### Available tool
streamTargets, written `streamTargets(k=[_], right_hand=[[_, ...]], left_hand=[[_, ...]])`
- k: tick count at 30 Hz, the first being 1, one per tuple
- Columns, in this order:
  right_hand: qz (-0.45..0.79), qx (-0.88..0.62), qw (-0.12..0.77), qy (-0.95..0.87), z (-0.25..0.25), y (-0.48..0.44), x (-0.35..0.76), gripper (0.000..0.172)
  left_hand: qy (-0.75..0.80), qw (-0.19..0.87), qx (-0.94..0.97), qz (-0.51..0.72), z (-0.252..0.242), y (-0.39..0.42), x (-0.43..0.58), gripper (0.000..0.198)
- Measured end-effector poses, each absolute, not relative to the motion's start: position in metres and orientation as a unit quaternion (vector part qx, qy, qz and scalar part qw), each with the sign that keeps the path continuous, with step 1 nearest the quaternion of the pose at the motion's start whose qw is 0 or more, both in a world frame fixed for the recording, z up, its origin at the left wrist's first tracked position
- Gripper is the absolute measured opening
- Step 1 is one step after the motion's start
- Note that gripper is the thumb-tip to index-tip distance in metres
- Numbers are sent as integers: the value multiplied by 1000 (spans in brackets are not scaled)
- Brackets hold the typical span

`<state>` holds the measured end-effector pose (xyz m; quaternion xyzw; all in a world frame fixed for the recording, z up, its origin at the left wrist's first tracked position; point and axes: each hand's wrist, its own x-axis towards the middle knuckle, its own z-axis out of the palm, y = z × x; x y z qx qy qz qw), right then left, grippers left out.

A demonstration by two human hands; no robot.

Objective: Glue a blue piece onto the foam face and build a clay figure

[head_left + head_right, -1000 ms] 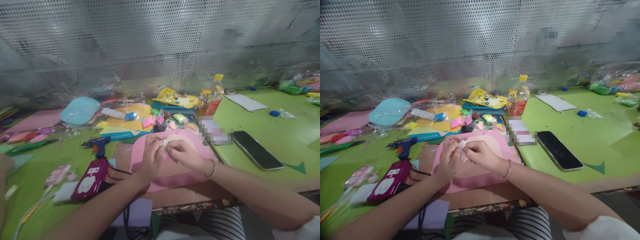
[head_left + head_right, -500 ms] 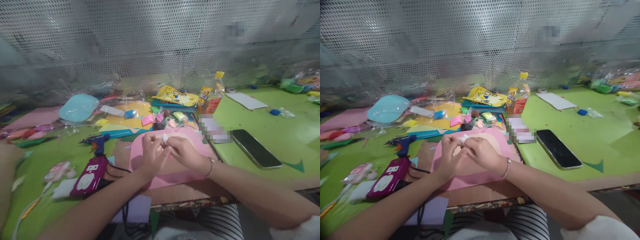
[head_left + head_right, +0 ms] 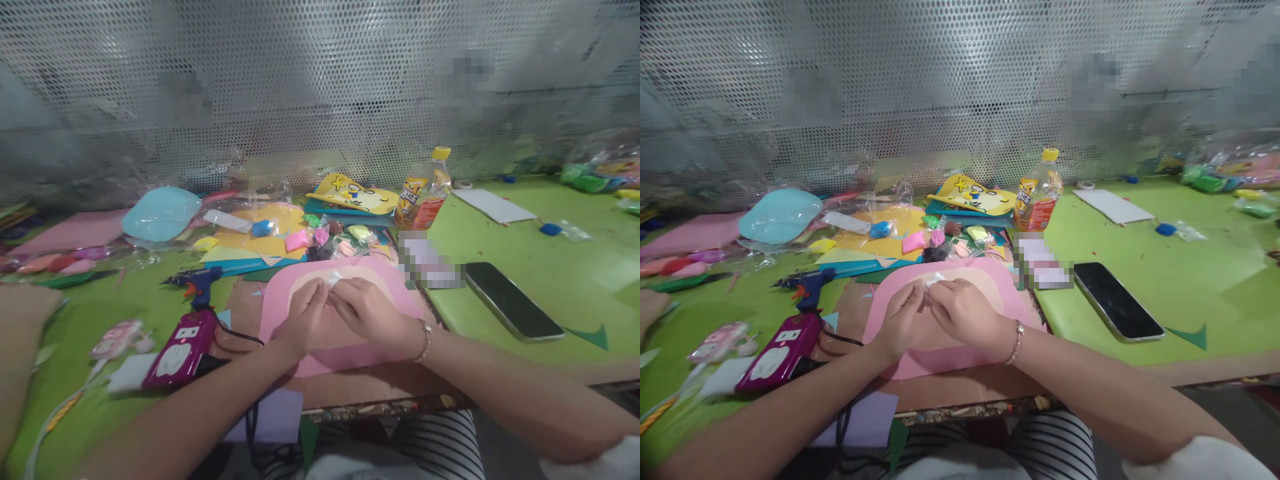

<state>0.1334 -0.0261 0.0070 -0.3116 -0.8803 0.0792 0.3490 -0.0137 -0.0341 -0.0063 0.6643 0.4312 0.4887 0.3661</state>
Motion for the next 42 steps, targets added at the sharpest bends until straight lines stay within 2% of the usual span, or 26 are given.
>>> streamTargets(k=[5, 8, 14, 24, 29, 33, 36, 37, 39, 42], right_hand=[[227, -304, 377, -845, 11, -21, 136, 20], [283, -313, 387, -820, 12, -19, 136, 25], [338, -341, 393, -784, 11, -19, 132, 26], [396, -358, 433, -726, 13, -18, 138, 28], [383, -353, 390, -760, 16, -12, 147, 27], [399, -367, 363, -758, 14, -9, 148, 26], [408, -364, 357, -758, 11, -8, 149, 26], [405, -363, 360, -758, 11, -8, 149, 26], [402, -358, 366, -759, 10, -8, 150, 24], [405, -350, 376, -757, 8, -6, 152, 23]], left_hand=[[437, 355, 672, 482, 0, -33, -13, 38], [425, 402, 648, 488, 0, -31, -12, 35], [367, 564, 538, 507, -5, -25, -7, 34], [354, 652, 451, 497, 8, -33, -12, 32], [374, 551, 585, 463, 3, -23, -21, 39], [419, 376, 687, 459, 1, -19, -27, 41], [384, 248, 739, 495, -1, -21, -28, 36], [365, 218, 757, 496, -2, -21, -27, 46], [351, 195, 788, 467, -5, -21, -24, 69], [395, 222, 797, 399, -9, -20, -22, 63]])
